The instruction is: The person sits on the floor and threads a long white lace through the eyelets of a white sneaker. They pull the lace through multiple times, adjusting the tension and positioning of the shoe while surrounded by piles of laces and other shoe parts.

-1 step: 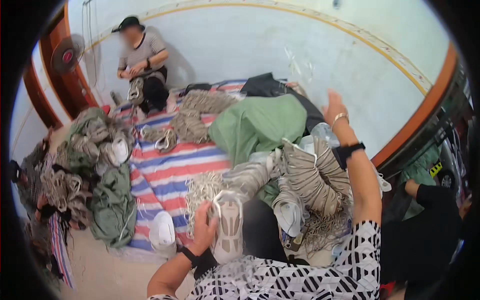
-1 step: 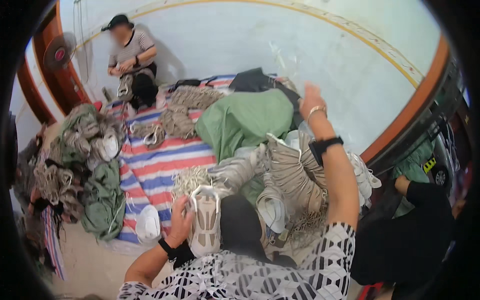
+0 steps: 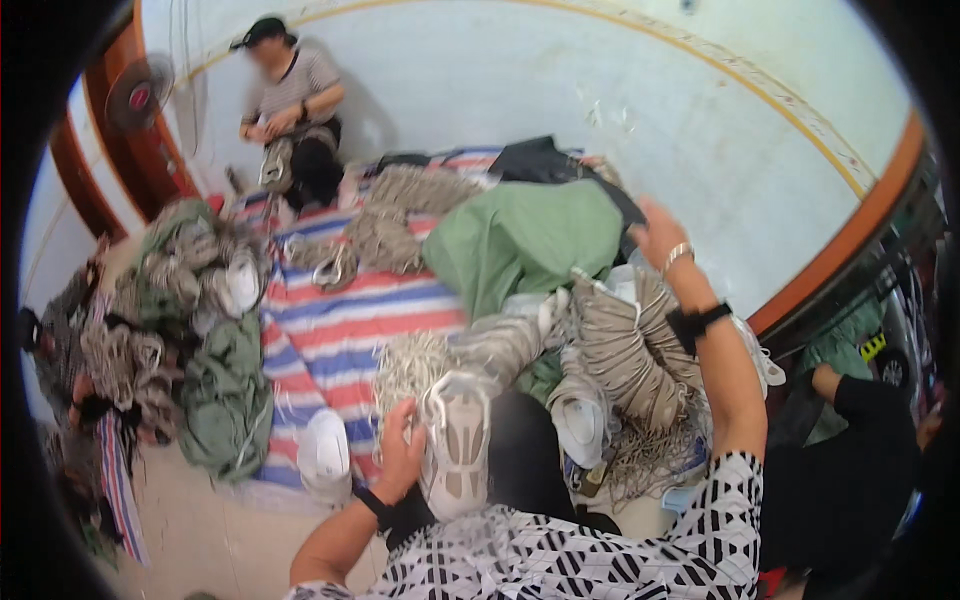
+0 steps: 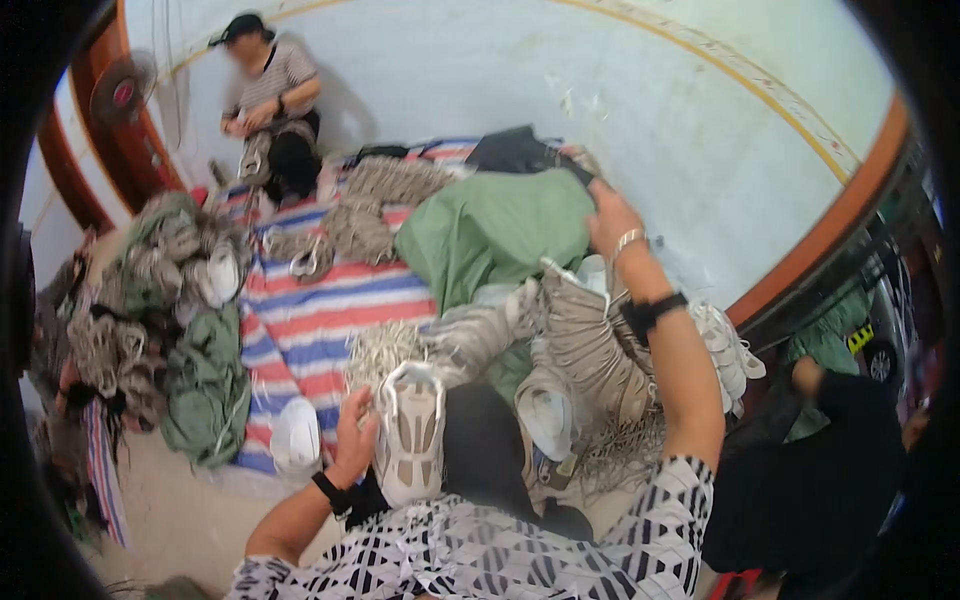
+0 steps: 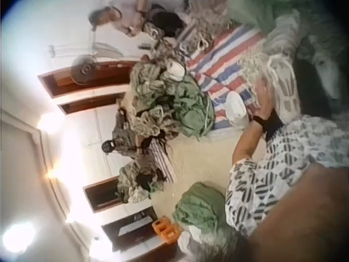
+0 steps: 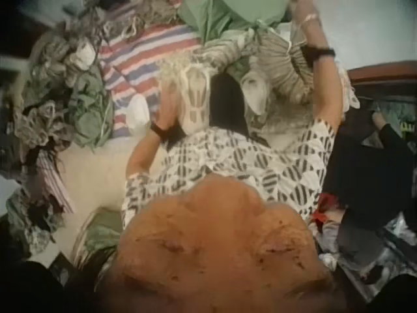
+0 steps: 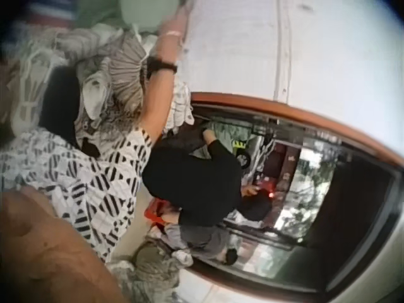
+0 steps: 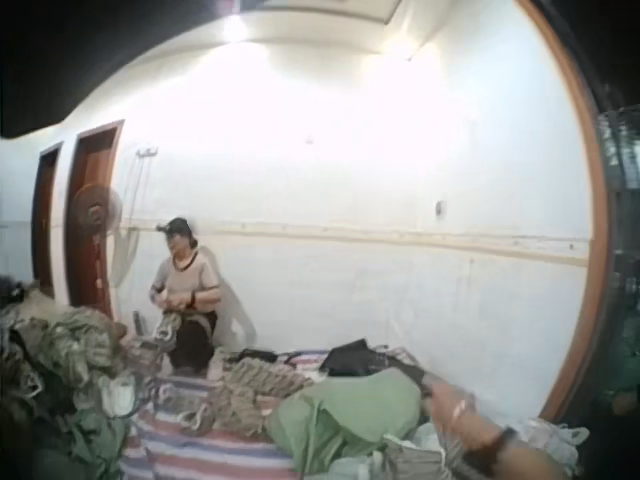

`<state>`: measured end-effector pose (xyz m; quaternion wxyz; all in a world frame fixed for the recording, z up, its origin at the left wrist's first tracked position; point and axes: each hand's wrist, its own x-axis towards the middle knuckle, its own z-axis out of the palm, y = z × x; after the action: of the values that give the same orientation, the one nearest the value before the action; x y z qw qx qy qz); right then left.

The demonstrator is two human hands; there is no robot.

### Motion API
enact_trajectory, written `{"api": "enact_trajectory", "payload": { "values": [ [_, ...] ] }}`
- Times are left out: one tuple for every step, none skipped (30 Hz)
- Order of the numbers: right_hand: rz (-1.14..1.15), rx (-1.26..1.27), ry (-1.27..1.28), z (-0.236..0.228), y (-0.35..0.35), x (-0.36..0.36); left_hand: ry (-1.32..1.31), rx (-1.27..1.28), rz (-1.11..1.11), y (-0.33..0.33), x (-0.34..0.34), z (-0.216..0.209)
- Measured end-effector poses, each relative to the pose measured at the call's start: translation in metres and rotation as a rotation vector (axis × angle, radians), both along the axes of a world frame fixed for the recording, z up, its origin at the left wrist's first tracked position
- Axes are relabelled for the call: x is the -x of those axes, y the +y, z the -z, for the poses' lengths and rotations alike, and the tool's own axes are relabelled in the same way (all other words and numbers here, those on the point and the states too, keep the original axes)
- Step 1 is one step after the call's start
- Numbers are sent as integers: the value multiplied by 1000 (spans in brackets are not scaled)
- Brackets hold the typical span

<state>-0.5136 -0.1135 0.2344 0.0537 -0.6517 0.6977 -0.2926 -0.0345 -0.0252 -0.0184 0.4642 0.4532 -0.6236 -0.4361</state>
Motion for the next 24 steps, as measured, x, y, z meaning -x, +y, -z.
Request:
{"api": "enact_trajectory", "payload": {
  "values": [
    [-133,-136,109,30,11,-30,-70,30,21,-11,-19,22],
    [-280,-241,190,66,30,-64,-303,-83,-5,-13,-39,46],
    [-390,-241,250,97,54,-94,-401,-113,50,-17,-60,71],
    [-471,-321,309,129,78,-125,-686,-336,76,-24,-81,95],
    [-594,-135,324,152,95,-148,-807,-376,131,-31,-96,119],
    [-674,-100,368,171,116,-167,-863,-295,151,-36,-109,141],
    [-712,-69,226,187,130,-186,-778,-298,139,-46,-117,159],
    [-717,-131,152,198,138,-199,-695,-549,100,-56,-119,174],
    [-661,-130,110,205,144,-207,-775,-453,9,-66,-115,186],
    [-607,-140,108,208,146,-213,-758,-414,-48,-75,-107,194],
    [-607,-108,97,209,144,-216,-735,-393,-103,-85,-95,200],
    [-609,-130,94,210,141,-218,-706,-324,-110,-95,-80,203],
    [-604,-133,82,210,138,-218,-670,-287,-112,-103,-62,205],
    [-596,-106,66,211,135,-218,-595,-232,-137,-108,-44,206],
    [-595,-99,78,212,133,-217,-654,-159,-58,-111,-26,207],
    [-558,-157,75,214,131,-216,-674,-64,-11,-112,-9,208],
    [-548,-162,72,216,131,-215,-699,47,42,-114,3,209],
    [-570,-150,86,218,131,-214,-701,-118,46,-116,13,210],
    [-535,-173,72,220,132,-213,-706,-260,53,-116,18,211],
    [-533,-155,62,221,131,-212,-683,-373,47,-119,21,210],
    [-523,-154,57,221,131,-213,-635,-298,133,-120,18,206],
    [-522,-154,59,221,129,-212,-663,-242,143,-124,14,201],
    [-516,-148,51,221,128,-212,-659,-147,128,-128,6,192],
    [-515,-143,48,220,126,-213,-655,-58,118,-131,-3,180]
  ]
}}
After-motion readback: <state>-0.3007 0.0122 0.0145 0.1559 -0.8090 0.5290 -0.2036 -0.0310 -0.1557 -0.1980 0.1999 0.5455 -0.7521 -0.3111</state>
